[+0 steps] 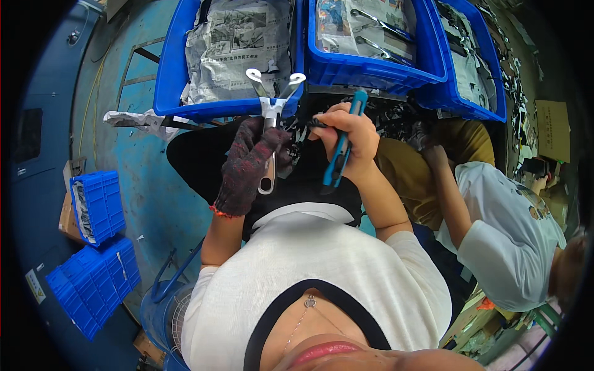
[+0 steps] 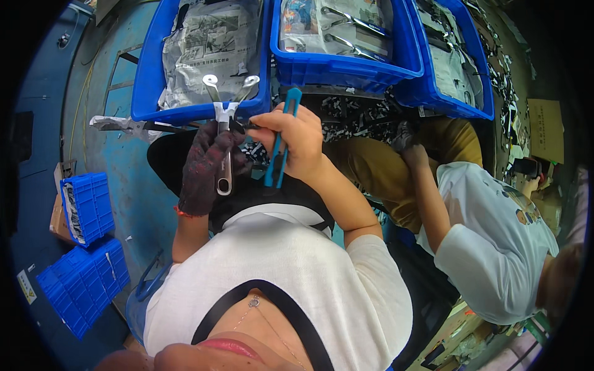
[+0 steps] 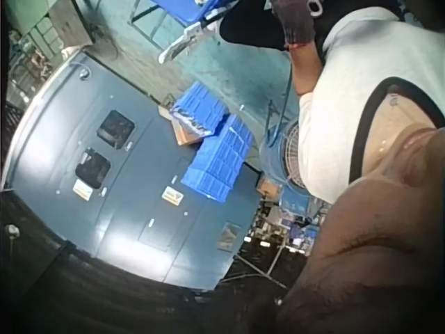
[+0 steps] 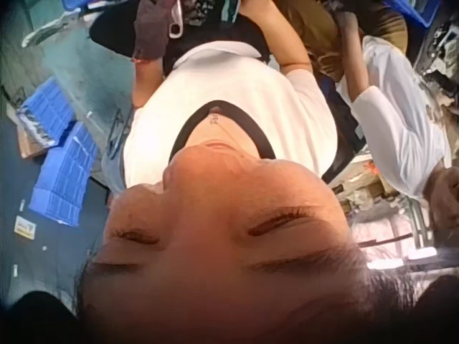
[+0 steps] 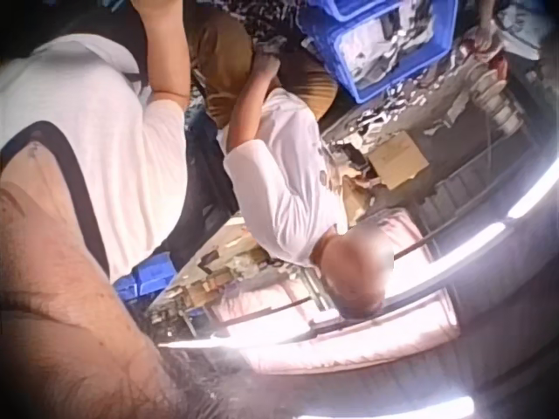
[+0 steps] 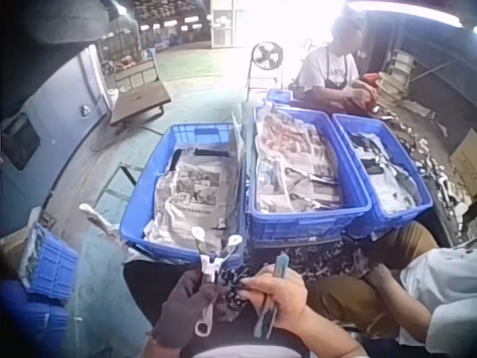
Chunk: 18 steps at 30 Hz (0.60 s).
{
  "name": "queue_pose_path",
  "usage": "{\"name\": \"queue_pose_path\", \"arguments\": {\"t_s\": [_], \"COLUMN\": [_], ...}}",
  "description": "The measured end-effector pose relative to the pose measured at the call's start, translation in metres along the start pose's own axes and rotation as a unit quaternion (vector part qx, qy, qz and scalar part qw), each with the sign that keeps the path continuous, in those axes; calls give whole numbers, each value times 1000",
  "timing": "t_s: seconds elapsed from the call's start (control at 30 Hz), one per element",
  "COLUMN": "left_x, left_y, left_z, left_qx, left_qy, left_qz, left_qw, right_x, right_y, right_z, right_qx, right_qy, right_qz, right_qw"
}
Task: The person assembles a metal bracket by attaching a plastic cover to it with screws, tightening them with a screwdriver.
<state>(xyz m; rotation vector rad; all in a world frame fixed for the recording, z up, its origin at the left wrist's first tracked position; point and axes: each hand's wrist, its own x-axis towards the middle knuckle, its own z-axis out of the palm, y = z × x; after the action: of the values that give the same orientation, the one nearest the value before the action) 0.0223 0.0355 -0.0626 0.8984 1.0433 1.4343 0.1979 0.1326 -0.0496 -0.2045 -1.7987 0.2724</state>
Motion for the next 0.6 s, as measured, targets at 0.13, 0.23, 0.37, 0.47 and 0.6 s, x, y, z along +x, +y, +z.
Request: {"name": "queue_pose_path", "arguments": {"t_s": [0.13, 0.23, 0.37, 0.47, 0.6], "left_x": [5, 4, 6, 1, 3], "left_y": [-4, -3, -8, -2, -3], "left_z": [0, 10, 29, 38, 30], "left_qx": [-154, -122, -45, -33, 1], "left_qy": [-39, -1, 35, 19, 9], "left_qz": [27, 34, 69, 52, 31], "left_qw": [987, 992, 996, 998, 999], "right_x": [-2, -4, -1, -1, -11], "right_y": [15, 11, 8, 18, 31], "right_z": [3, 4, 9, 11, 16], "right_qx": [-28, 66, 78, 84, -12], "right_qy": [-53, -102, -164, -163, -77], "right_qz": [121, 282, 357, 334, 162], "right_qw": [991, 952, 916, 924, 984]}}
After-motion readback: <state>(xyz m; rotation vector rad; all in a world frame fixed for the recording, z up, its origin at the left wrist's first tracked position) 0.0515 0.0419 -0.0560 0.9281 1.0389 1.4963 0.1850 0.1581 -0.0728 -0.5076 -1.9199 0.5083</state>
